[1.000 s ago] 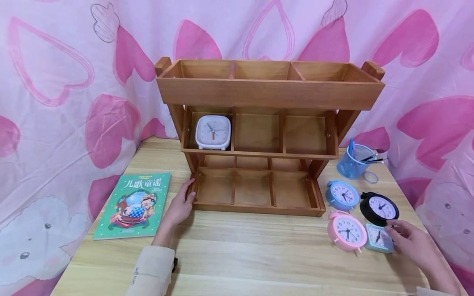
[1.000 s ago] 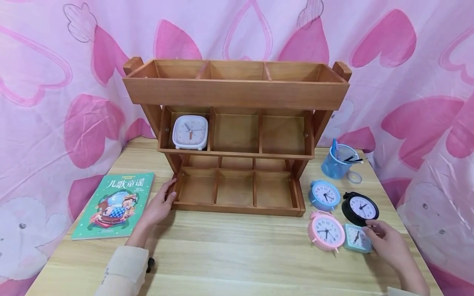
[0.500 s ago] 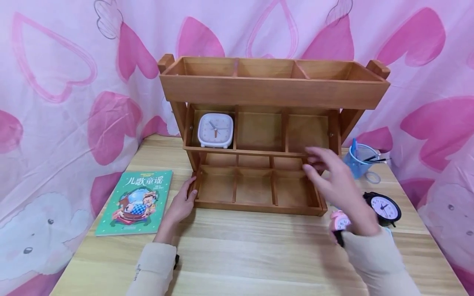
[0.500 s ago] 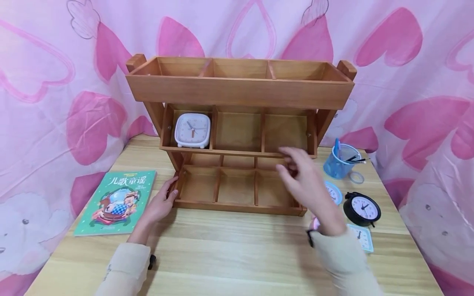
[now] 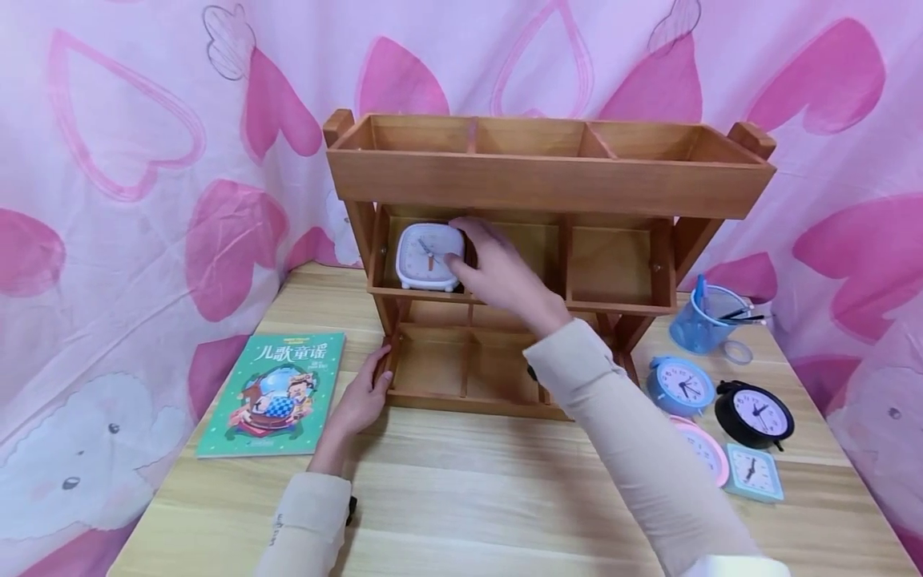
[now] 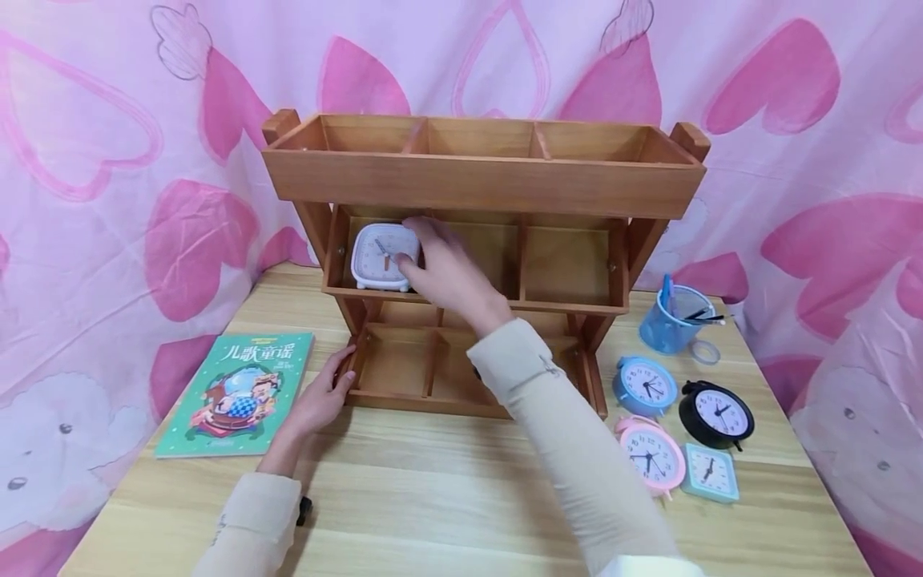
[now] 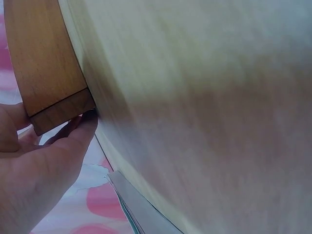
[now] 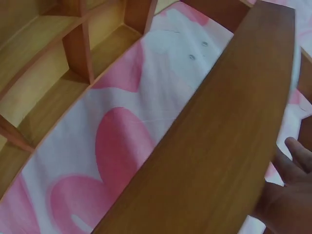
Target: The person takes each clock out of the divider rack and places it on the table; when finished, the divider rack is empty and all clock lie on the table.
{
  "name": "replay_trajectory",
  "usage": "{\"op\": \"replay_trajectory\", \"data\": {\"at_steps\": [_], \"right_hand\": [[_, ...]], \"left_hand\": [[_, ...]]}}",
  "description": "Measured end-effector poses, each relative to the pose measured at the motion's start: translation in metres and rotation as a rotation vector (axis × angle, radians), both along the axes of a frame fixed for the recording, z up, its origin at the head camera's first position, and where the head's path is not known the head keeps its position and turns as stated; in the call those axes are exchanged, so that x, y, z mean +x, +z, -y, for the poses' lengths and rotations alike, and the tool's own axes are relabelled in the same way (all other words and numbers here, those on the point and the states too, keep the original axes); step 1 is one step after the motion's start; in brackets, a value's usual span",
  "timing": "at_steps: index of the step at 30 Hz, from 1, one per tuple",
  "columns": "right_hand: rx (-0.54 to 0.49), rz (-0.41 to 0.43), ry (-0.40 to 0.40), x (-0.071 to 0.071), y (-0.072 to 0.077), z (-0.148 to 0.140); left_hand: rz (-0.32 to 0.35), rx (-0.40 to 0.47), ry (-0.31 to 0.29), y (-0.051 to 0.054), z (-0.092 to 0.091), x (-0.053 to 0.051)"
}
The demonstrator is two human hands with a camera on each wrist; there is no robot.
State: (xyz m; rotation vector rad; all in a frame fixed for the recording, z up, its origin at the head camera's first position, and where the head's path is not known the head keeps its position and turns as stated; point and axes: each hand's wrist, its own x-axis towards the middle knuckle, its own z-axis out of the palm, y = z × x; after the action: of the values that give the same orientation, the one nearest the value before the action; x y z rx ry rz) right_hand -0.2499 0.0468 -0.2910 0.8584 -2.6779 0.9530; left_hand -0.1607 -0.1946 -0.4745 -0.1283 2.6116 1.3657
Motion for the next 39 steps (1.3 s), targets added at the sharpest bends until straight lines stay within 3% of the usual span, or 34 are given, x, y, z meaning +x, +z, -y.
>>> {"op": "replay_trajectory", "data": {"at_steps": [5, 10, 24, 36, 39], "right_hand": [[0.182, 0.082, -0.088, -0.012, 0.0, 0.016], [0.296, 0.055, -0.13, -0.015, 0.002, 0.023], [0.112, 0.018, -0.015, -0.018, 0.002, 0.018], [0.073, 0.018, -0.05, -0.015, 0.0, 0.02], [0.019, 0.02, -0.073, -0.015, -0.002, 0.023]], "left_hand": [[-0.031, -0.004, -0.003, -0.001, 0.0, -0.001], [-0.044, 0.005, -0.007, -0.001, -0.001, -0.001], [-0.041, -0.001, 0.001, -0.001, 0.0, 0.0], [-0.012, 0.0, 0.011, -0.001, -0.002, -0.001], [-0.007, 0.002, 0.025, -0.003, 0.0, 0.0]]}}
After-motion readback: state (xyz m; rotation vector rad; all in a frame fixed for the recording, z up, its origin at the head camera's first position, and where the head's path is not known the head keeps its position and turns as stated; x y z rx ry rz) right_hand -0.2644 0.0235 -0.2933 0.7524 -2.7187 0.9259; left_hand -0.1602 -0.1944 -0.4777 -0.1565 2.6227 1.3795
